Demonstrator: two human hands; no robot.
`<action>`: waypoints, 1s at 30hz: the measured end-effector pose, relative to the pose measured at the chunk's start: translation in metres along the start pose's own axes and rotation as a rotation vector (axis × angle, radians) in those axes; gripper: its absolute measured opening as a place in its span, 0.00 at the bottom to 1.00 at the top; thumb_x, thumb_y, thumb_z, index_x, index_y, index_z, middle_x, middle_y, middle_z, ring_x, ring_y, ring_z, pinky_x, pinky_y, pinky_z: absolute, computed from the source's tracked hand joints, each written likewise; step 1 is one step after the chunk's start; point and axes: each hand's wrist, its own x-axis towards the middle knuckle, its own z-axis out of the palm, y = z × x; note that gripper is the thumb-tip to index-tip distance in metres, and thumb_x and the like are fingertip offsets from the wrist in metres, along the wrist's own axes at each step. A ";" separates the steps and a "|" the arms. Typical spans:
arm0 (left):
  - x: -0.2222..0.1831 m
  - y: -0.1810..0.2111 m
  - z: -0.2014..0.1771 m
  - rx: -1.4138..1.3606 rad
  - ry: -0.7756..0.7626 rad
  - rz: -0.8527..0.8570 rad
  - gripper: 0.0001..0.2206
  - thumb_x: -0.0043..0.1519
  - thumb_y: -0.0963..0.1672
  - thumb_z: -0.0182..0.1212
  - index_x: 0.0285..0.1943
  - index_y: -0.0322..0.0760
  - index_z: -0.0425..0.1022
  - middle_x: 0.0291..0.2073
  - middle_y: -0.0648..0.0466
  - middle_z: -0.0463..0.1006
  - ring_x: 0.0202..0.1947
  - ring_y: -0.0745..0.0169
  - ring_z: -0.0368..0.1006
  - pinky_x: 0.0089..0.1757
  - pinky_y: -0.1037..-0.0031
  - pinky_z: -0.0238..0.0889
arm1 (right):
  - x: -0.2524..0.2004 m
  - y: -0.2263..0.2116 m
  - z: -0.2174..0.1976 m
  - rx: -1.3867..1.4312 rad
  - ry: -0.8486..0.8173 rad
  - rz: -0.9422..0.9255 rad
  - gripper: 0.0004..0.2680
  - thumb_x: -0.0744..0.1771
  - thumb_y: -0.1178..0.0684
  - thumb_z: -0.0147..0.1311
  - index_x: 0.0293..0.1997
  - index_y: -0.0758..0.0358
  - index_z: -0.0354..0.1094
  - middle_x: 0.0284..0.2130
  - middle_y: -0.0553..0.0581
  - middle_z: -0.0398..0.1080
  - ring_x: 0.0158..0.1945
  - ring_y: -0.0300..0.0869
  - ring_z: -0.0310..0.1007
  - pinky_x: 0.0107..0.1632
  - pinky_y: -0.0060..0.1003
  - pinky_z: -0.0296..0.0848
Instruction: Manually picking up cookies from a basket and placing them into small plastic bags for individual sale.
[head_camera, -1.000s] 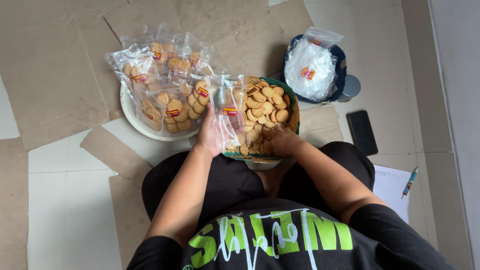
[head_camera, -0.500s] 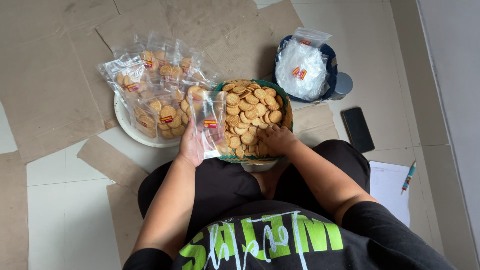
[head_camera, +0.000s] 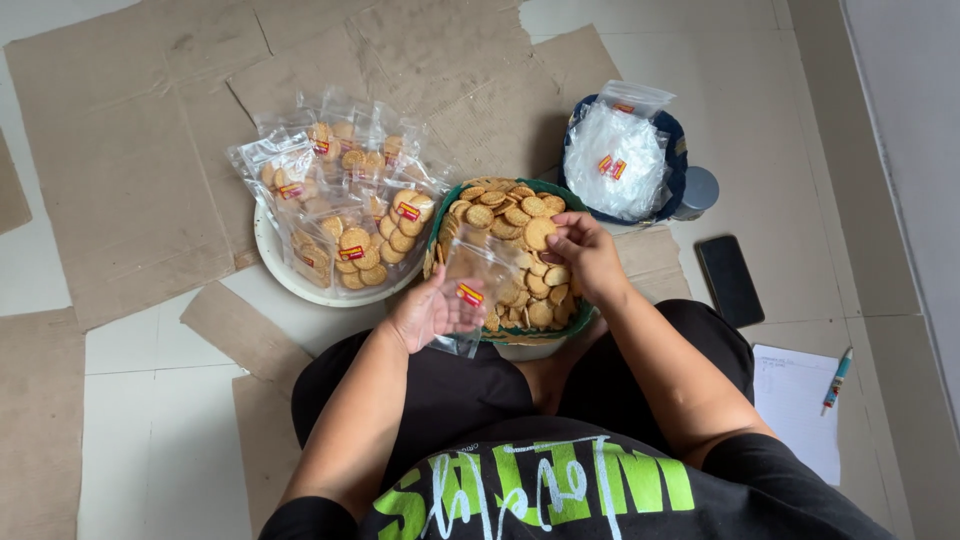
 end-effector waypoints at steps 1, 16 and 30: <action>0.002 -0.002 -0.001 -0.001 0.001 0.002 0.38 0.60 0.68 0.41 0.65 0.46 0.75 0.41 0.41 0.84 0.43 0.47 0.83 0.48 0.60 0.76 | -0.004 -0.005 0.006 0.000 -0.003 0.000 0.13 0.67 0.64 0.58 0.57 0.70 0.64 0.36 0.60 0.73 0.37 0.43 0.78 0.41 0.38 0.85; 0.020 -0.021 -0.021 -0.023 -0.064 -0.084 0.39 0.59 0.68 0.46 0.64 0.39 0.74 0.42 0.35 0.83 0.41 0.43 0.83 0.47 0.57 0.77 | -0.021 -0.012 0.029 -0.610 -0.224 -0.286 0.11 0.70 0.45 0.57 0.46 0.61 0.80 0.54 0.67 0.69 0.59 0.60 0.70 0.61 0.50 0.67; 0.018 -0.010 -0.026 -0.257 0.061 0.016 0.38 0.59 0.67 0.47 0.61 0.39 0.76 0.43 0.34 0.82 0.40 0.38 0.82 0.44 0.52 0.78 | -0.004 0.053 0.001 -1.954 -0.759 0.168 0.26 0.68 0.46 0.52 0.77 0.49 0.47 0.62 0.63 0.63 0.54 0.54 0.76 0.54 0.50 0.77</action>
